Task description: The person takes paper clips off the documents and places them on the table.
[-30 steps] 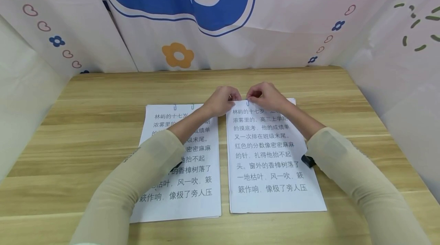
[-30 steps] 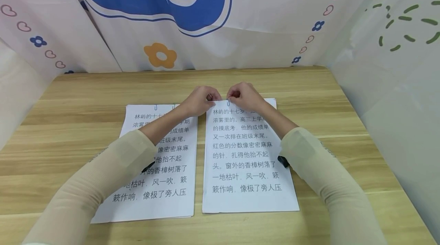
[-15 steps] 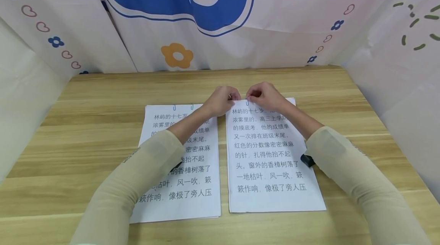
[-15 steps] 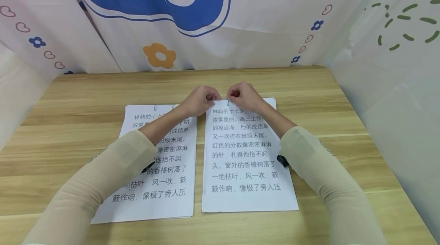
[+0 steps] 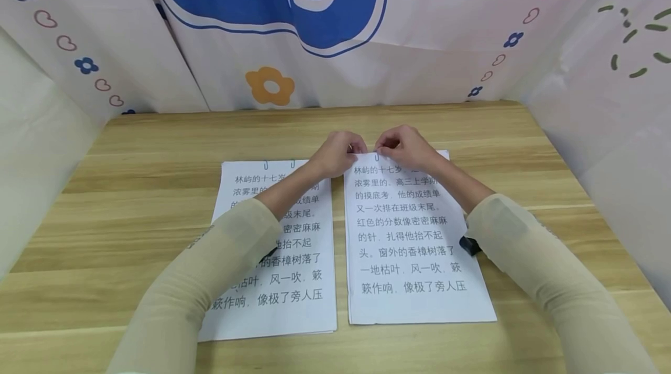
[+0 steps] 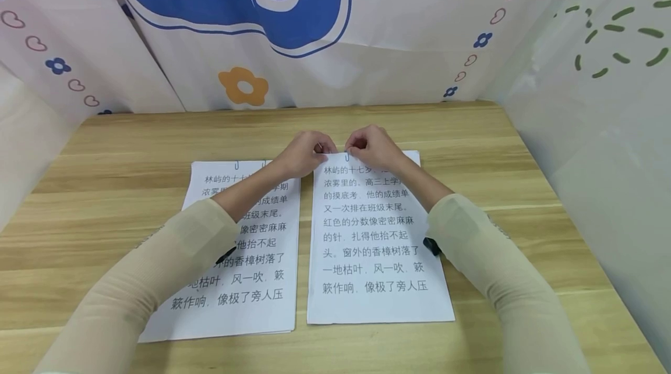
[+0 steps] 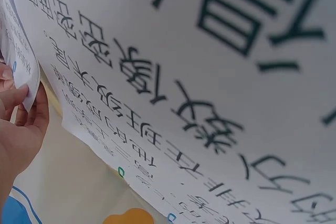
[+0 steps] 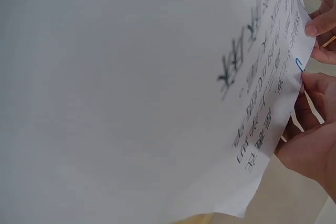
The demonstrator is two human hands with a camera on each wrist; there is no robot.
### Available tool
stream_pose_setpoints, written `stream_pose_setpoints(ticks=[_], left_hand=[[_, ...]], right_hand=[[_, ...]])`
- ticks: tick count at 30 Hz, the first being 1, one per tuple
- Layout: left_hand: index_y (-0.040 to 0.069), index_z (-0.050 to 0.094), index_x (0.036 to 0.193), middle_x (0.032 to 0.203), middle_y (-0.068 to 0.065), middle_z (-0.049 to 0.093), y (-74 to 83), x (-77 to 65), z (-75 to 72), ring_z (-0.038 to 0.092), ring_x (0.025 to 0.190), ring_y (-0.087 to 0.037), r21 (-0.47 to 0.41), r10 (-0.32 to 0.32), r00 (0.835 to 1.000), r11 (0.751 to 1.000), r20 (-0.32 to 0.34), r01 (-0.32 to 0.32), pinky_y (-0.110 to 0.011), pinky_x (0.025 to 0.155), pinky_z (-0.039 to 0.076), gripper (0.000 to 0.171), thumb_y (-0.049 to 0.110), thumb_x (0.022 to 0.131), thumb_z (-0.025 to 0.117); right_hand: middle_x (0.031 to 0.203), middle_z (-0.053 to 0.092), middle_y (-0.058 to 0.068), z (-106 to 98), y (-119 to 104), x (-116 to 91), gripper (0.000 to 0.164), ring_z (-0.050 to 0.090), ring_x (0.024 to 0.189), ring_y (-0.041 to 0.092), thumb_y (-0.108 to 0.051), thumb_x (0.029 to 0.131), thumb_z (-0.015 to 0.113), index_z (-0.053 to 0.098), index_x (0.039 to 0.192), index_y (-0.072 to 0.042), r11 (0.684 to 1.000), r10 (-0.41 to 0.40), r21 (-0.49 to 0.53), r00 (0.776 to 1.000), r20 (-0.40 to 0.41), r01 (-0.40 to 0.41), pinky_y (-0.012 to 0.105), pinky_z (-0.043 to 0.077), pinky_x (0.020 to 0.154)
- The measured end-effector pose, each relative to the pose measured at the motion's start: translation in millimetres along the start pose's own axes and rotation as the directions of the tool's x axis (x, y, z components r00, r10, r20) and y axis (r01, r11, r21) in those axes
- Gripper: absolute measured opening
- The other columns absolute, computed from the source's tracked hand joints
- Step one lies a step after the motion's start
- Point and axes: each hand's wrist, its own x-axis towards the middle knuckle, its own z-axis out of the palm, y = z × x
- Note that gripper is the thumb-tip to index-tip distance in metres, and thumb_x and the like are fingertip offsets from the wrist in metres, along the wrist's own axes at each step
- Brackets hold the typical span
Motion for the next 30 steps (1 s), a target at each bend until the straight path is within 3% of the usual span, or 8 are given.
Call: stream_pose_setpoints(ticks=[8, 16, 30], left_hand=[[-0.001, 0.074, 0.106, 0.096, -0.012, 0.066, -1.0, -1.2, 1.7, 0.059, 0.091, -0.023, 0.000, -0.003, 1.000, 1.000, 0.000, 0.003, -0.030, 0.083, 0.050, 0.024, -0.015, 0.094, 0.058], [-0.002, 0.074, 0.106, 0.098, -0.013, 0.067, -0.7, -0.6, 1.3, 0.059, 0.093, -0.024, 0.002, 0.004, 1.000, 1.000, -0.003, -0.004, -0.031, 0.084, 0.051, 0.027, -0.016, 0.093, 0.056], [-0.002, 0.074, 0.107, 0.098, -0.013, 0.068, 0.0, 1.4, 1.7, 0.059, 0.093, -0.024, 0.013, 0.001, 1.000, 1.000, -0.002, -0.001, -0.031, 0.084, 0.050, 0.027, -0.016, 0.093, 0.056]], right_hand=[[0.096, 0.070, 0.016, 1.2, 2.3, 0.4, 0.013, 0.061, 0.084, 0.024, -0.001, 0.099, 0.064, 0.074, 0.104, 0.004, 0.999, -0.030, -0.019, 0.998, 0.047, 0.031, 0.023, 0.050, 0.070], [0.098, 0.072, 0.014, 1.2, -0.1, -2.2, 0.013, 0.063, 0.084, 0.025, -0.001, 0.098, 0.065, 0.076, 0.105, 0.001, 1.000, 0.014, 0.015, 1.000, 0.005, -0.014, 0.027, 0.051, 0.071], [0.101, 0.073, 0.017, 0.3, 0.1, -3.4, 0.015, 0.063, 0.081, 0.023, 0.000, 0.097, 0.066, 0.077, 0.106, 0.002, 0.996, 0.060, 0.070, 0.998, -0.033, -0.057, 0.022, 0.049, 0.065]])
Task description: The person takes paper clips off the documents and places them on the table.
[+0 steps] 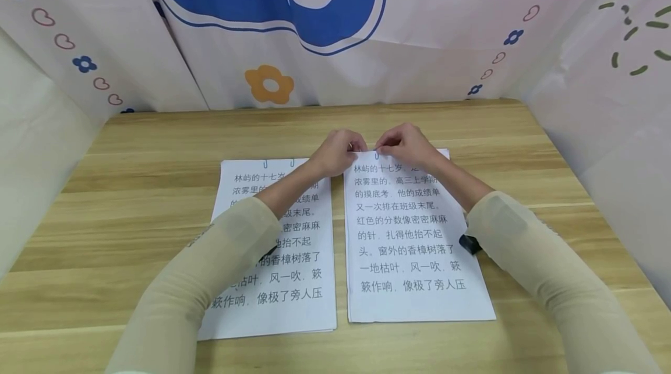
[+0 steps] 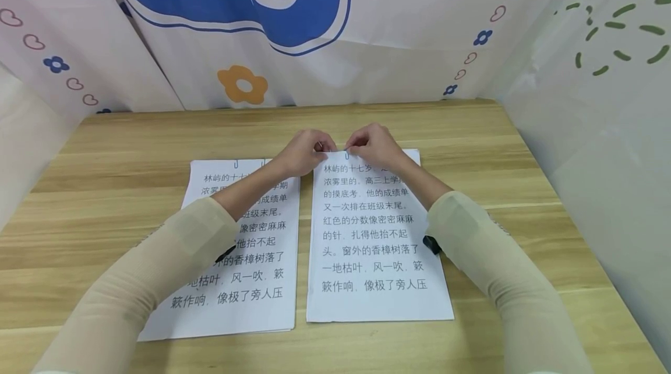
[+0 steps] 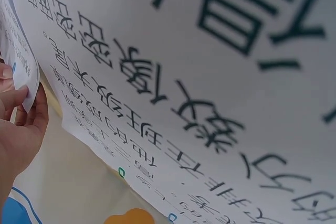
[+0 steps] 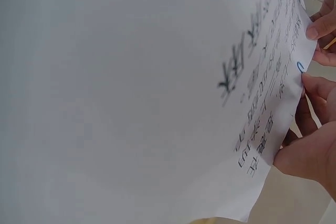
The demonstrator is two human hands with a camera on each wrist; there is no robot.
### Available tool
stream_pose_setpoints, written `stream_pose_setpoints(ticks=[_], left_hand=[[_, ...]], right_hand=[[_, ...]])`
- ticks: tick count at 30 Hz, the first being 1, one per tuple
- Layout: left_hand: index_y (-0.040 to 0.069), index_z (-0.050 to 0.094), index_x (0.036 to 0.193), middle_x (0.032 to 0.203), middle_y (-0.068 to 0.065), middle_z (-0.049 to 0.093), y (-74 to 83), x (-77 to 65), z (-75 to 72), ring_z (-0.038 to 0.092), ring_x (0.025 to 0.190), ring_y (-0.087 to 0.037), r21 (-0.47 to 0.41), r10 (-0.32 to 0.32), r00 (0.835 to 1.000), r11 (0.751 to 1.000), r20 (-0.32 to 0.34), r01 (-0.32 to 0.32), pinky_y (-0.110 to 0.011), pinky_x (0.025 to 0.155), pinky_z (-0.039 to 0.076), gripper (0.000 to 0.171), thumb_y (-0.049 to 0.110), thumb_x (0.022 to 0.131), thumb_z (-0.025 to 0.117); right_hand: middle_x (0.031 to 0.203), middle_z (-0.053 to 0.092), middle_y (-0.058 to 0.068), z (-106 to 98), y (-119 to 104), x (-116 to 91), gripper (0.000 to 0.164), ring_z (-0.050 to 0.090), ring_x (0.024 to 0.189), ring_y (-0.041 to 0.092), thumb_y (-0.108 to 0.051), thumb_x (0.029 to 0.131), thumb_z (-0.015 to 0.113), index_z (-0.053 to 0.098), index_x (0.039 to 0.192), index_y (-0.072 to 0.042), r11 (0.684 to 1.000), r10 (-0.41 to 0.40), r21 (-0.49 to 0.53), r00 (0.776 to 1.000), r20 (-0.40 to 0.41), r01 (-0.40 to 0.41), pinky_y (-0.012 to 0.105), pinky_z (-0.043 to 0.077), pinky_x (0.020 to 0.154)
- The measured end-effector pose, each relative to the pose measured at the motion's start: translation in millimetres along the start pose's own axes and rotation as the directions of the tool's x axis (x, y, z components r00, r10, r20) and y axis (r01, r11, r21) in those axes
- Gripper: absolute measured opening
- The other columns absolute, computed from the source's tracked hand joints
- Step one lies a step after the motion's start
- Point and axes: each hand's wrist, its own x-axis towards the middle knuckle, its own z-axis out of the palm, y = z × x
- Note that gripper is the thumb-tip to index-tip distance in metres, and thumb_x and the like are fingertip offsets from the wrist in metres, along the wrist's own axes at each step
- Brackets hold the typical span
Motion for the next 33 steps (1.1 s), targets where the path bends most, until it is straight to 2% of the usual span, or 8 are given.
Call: stream_pose_setpoints(ticks=[8, 14, 25, 33], left_hand=[[-0.001, 0.074, 0.107, 0.099, -0.014, 0.068, 2.0, -0.5, -0.5, 0.060, 0.093, -0.024, 0.006, 0.003, 1.000, 1.000, -0.002, -0.003, -0.031, 0.084, 0.051, 0.026, -0.016, 0.093, 0.058], [-0.002, 0.074, 0.106, 0.098, -0.014, 0.068, 1.9, -0.8, -0.6, 0.060, 0.092, -0.024, -0.001, 0.007, 1.000, 1.000, 0.000, -0.007, -0.031, 0.084, 0.051, 0.026, -0.016, 0.092, 0.057], [0.000, 0.074, 0.108, 0.099, -0.012, 0.067, 2.7, -1.1, -1.1, 0.059, 0.093, -0.024, 0.008, -0.012, 1.000, 1.000, -0.002, 0.012, -0.031, 0.085, 0.051, 0.026, -0.015, 0.094, 0.057], [-0.001, 0.074, 0.108, 0.099, -0.013, 0.067, 1.4, -1.4, -0.2, 0.060, 0.093, -0.024, 0.001, -0.005, 1.000, 1.000, -0.002, 0.005, -0.031, 0.085, 0.051, 0.026, -0.015, 0.093, 0.057]], right_hand=[[0.099, 0.073, 0.016, -1.1, 0.0, 0.2, 0.013, 0.062, 0.081, 0.023, -0.003, 0.097, 0.069, 0.078, 0.106, 0.001, 1.000, 0.001, -0.007, 0.999, -0.033, -0.001, 0.024, 0.048, 0.066], [0.099, 0.073, 0.016, -1.2, -1.9, 0.4, 0.013, 0.063, 0.082, 0.023, -0.003, 0.097, 0.069, 0.077, 0.106, 0.001, 1.000, 0.001, -0.026, 1.000, -0.016, -0.001, 0.024, 0.050, 0.068], [0.091, 0.072, 0.011, -4.0, -5.0, 2.8, 0.011, 0.063, 0.083, 0.023, -0.001, 0.096, 0.067, 0.076, 0.103, 0.001, 0.974, -0.134, -0.177, 0.990, 0.036, 0.138, 0.031, 0.052, 0.076], [0.089, 0.071, 0.012, -3.5, -8.2, 2.0, 0.010, 0.064, 0.082, 0.024, 0.000, 0.096, 0.067, 0.075, 0.101, 0.001, 0.972, -0.115, -0.202, 0.992, 0.048, 0.122, 0.030, 0.052, 0.073]])
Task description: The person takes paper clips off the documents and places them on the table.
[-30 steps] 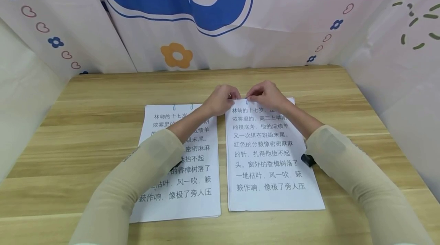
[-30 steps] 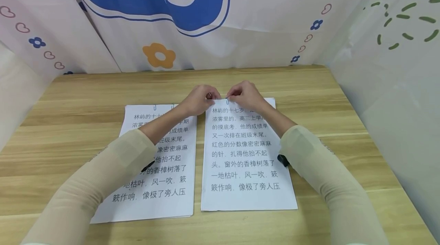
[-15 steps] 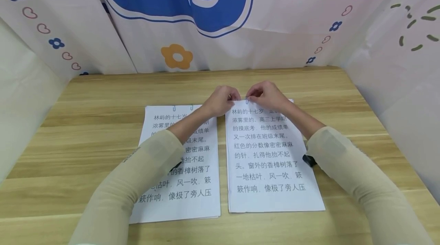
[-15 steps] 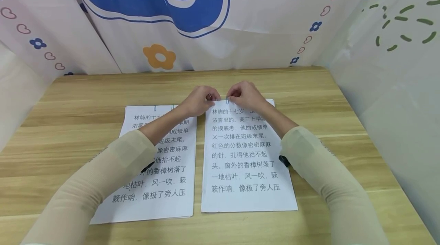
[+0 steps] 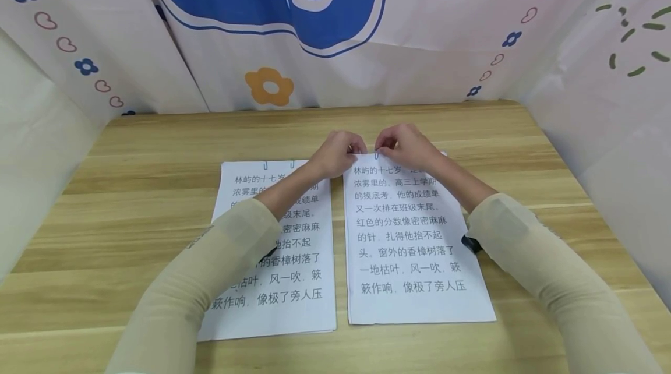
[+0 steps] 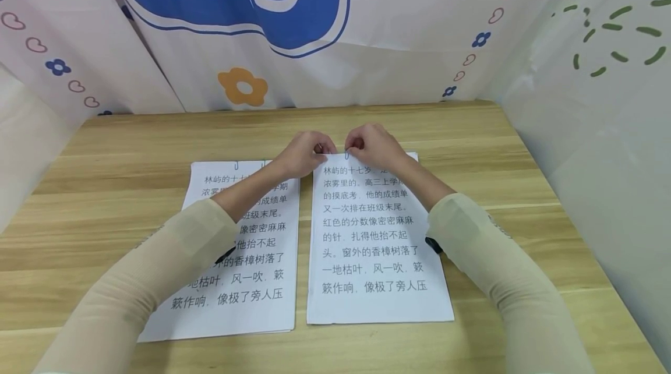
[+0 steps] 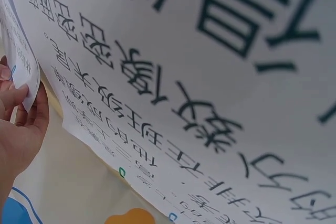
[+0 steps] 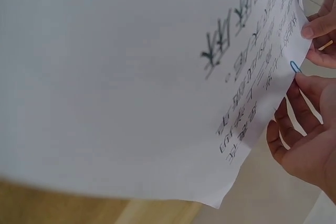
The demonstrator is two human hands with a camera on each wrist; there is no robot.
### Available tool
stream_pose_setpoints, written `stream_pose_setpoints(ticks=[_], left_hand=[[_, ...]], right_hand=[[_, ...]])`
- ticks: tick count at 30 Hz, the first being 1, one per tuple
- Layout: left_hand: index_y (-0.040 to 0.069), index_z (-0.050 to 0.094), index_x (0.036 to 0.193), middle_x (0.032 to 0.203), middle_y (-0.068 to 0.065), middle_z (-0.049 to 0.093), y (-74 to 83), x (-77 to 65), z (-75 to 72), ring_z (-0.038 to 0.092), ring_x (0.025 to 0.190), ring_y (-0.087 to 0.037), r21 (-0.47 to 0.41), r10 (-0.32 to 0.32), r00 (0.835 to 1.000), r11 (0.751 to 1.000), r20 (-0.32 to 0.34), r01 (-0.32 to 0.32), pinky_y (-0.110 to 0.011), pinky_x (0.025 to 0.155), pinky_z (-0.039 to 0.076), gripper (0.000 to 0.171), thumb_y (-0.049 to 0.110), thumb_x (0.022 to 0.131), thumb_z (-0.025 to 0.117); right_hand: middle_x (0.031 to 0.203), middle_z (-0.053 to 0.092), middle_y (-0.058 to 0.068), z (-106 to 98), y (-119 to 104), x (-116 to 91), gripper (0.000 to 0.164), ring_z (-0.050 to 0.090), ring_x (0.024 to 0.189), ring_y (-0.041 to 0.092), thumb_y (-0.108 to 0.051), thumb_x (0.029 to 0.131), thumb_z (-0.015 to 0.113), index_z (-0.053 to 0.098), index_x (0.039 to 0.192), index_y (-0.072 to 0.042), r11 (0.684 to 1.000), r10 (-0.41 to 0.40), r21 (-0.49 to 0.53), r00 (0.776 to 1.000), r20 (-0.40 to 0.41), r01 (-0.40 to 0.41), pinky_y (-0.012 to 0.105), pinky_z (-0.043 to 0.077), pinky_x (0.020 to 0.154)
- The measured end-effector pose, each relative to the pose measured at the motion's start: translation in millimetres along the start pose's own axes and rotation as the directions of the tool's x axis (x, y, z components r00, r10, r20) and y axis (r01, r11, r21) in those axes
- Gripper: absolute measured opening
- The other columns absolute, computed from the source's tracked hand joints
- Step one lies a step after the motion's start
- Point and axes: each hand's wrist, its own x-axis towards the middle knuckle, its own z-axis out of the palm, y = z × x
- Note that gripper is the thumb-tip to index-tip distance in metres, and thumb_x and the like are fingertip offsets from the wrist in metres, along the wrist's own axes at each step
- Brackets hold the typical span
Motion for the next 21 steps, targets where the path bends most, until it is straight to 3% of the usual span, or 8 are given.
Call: stream_pose_setpoints(ticks=[21], left_hand=[[-0.001, 0.074, 0.108, 0.099, -0.013, 0.067, 1.0, -0.1, -0.4, 0.059, 0.092, -0.024, 0.002, -0.012, 1.000, 1.000, 0.005, 0.012, -0.030, 0.083, 0.050, 0.025, -0.014, 0.094, 0.057]], right_hand=[[0.091, 0.073, 0.013, 0.7, -0.7, 1.5, 0.011, 0.063, 0.079, 0.024, 0.000, 0.097, 0.066, 0.077, 0.101, 0.000, 0.998, 0.055, 0.021, 0.998, -0.014, -0.054, 0.026, 0.049, 0.067]])
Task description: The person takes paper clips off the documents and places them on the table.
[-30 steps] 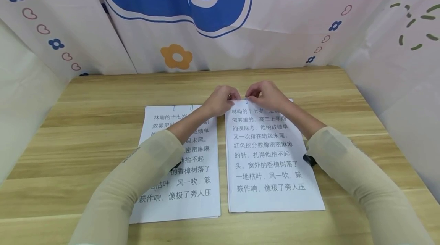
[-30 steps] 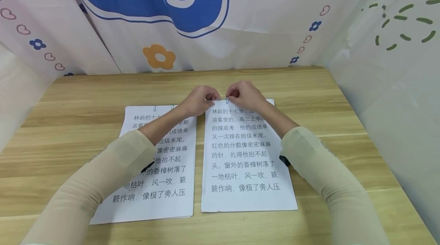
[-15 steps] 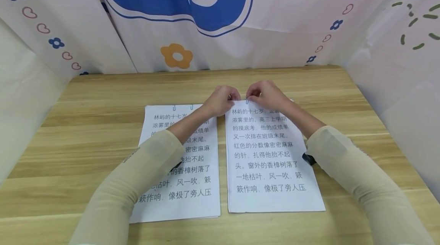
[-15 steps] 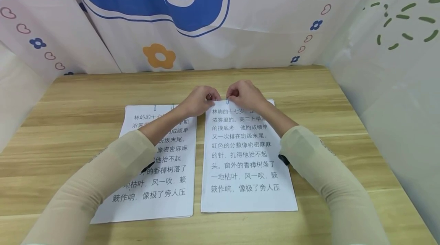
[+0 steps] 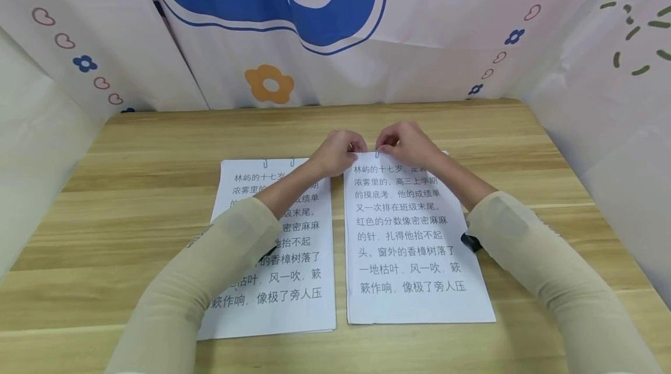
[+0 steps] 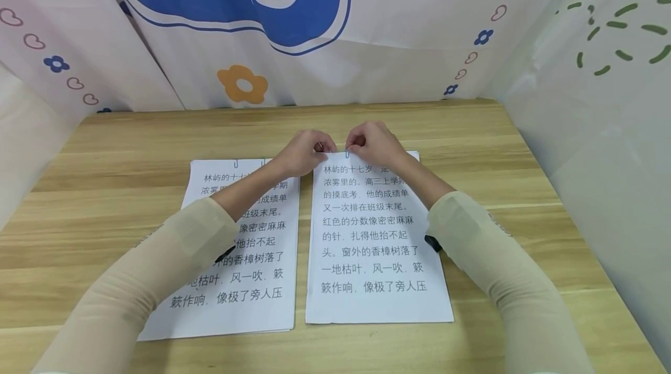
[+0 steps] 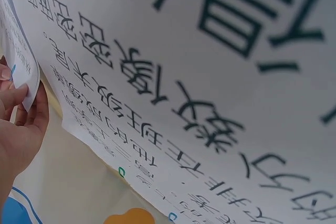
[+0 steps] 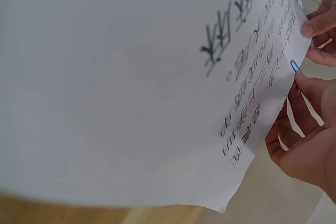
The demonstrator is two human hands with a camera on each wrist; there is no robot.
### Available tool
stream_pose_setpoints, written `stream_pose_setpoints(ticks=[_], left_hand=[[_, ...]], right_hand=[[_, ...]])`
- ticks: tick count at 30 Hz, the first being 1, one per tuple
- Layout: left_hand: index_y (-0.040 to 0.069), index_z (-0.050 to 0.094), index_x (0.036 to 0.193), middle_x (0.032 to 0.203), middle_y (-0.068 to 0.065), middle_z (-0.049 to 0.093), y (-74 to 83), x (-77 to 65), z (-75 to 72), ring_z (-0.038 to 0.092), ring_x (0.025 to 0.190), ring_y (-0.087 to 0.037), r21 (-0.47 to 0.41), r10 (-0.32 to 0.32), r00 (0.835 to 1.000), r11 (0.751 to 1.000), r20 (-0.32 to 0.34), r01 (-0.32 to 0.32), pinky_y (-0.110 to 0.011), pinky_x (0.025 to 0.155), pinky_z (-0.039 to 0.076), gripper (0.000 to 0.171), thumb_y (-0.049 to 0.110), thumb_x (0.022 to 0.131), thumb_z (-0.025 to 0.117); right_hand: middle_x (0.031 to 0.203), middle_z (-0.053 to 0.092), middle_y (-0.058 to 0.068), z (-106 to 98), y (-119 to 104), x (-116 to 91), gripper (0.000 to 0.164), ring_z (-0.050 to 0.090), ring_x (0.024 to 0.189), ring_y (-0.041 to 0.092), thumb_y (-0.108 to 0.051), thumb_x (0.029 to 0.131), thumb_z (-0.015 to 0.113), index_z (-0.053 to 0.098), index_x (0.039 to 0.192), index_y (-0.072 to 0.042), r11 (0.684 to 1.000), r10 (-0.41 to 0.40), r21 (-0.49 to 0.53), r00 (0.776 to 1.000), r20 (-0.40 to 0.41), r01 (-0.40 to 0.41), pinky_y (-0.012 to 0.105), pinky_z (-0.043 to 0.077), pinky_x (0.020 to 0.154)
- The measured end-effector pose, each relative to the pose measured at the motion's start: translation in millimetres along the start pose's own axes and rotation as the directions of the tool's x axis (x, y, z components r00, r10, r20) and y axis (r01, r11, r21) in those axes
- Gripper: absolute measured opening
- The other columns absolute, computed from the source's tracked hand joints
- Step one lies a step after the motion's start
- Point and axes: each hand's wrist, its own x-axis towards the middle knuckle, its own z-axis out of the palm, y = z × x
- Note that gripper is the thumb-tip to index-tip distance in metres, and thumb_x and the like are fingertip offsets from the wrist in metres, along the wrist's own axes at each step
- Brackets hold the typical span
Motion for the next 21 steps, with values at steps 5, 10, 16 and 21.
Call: stream_pose_setpoints(ticks=[5, 10, 16, 21], left_hand=[[-0.001, 0.074, 0.108, 0.098, -0.013, 0.067, -0.2, 0.0, -0.1, 0.059, 0.091, -0.023, 0.001, 0.002, 1.000, 1.000, -0.001, -0.002, -0.030, 0.081, 0.050, 0.025, -0.014, 0.094, 0.057], [-0.001, 0.074, 0.108, 0.098, -0.013, 0.067, -0.9, 0.5, 0.4, 0.059, 0.091, -0.023, -0.009, 0.001, 1.000, 1.000, 0.003, -0.001, -0.030, 0.082, 0.050, 0.025, -0.015, 0.094, 0.058], [-0.001, 0.074, 0.107, 0.098, -0.012, 0.067, -1.2, 1.0, -0.4, 0.059, 0.093, -0.024, -0.012, 0.001, 1.000, 1.000, -0.005, -0.002, -0.031, 0.085, 0.051, 0.025, -0.014, 0.095, 0.058], [-0.001, 0.074, 0.107, 0.097, -0.012, 0.067, -1.5, 0.5, 0.3, 0.059, 0.092, -0.024, -0.016, -0.003, 1.000, 1.000, 0.001, 0.003, -0.030, 0.084, 0.051, 0.024, -0.014, 0.095, 0.058]], right_hand=[[0.091, 0.073, 0.012, 0.3, 0.3, 0.2, 0.012, 0.063, 0.078, 0.023, 0.000, 0.097, 0.067, 0.077, 0.101, 0.000, 1.000, 0.001, 0.004, 1.000, -0.010, -0.001, 0.025, 0.049, 0.065], [0.092, 0.073, 0.013, 0.6, 2.6, -0.1, 0.012, 0.063, 0.079, 0.023, 0.000, 0.097, 0.066, 0.077, 0.101, 0.000, 1.000, 0.005, 0.023, 1.000, -0.013, -0.005, 0.024, 0.049, 0.065], [0.094, 0.073, 0.014, 0.4, 3.2, 1.1, 0.012, 0.063, 0.080, 0.024, 0.000, 0.097, 0.067, 0.077, 0.102, 0.000, 0.999, 0.006, 0.041, 1.000, -0.027, -0.005, 0.024, 0.050, 0.066], [0.094, 0.073, 0.014, 1.1, 3.9, 0.4, 0.011, 0.064, 0.079, 0.024, 0.001, 0.096, 0.067, 0.077, 0.102, 0.001, 0.998, 0.007, 0.055, 1.000, -0.027, -0.005, 0.023, 0.050, 0.066]])
